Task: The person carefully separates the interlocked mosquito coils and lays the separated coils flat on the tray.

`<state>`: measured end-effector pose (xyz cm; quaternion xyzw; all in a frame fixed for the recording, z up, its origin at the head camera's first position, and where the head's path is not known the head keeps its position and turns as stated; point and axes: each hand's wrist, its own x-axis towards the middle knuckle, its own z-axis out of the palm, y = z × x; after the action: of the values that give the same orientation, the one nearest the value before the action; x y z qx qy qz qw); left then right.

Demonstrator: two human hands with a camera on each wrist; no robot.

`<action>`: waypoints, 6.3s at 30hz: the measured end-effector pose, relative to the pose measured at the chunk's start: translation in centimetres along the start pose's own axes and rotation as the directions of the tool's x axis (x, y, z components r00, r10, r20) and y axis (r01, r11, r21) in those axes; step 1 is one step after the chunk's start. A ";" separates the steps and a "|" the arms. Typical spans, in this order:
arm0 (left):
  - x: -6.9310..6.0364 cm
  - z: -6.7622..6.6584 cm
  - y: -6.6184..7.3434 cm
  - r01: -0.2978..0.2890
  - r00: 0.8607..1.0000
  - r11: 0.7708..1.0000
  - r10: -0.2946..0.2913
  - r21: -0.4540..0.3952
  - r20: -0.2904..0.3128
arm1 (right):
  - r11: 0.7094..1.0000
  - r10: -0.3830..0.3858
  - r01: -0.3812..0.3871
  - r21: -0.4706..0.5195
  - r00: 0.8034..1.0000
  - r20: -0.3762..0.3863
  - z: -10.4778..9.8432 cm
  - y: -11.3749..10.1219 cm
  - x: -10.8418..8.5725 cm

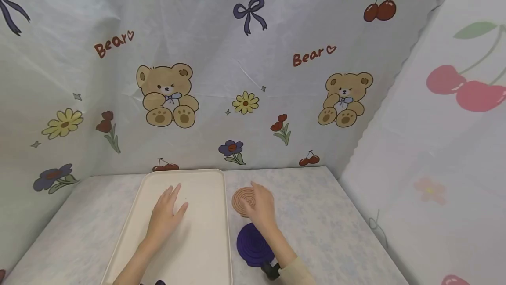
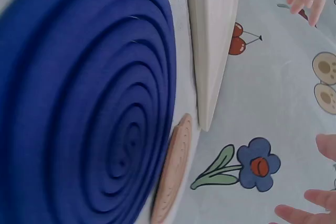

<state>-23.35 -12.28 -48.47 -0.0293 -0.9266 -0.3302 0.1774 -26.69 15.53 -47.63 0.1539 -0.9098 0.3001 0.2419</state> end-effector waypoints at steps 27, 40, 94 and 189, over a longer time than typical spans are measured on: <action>-4.9 7.2 7.0 0.101 0.990 0.768 -0.013 -0.633 0.142 | 0.882 0.288 -0.295 0.368 0.955 0.075 -1.8 4.2 -5.2; -7.6 9.7 8.7 0.027 0.950 0.771 0.178 -0.637 0.256 | 0.874 0.302 -0.323 0.364 0.946 0.116 -1.8 5.7 -7.0; -9.5 11.7 11.0 0.289 0.954 0.489 -0.080 -0.823 0.287 | 0.599 0.487 -0.569 0.564 0.817 0.307 -2.0 6.1 -8.7; 0.2 -2.1 1.0 0.279 0.859 0.325 -0.505 -0.904 0.083 | 0.322 0.341 -0.489 0.810 0.859 0.383 3.1 -7.7 2.8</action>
<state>-22.72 -12.84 -46.31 0.1431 -0.5615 -0.8017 0.1469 -26.81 7.24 -44.71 0.0393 -0.6366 0.7697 -0.0260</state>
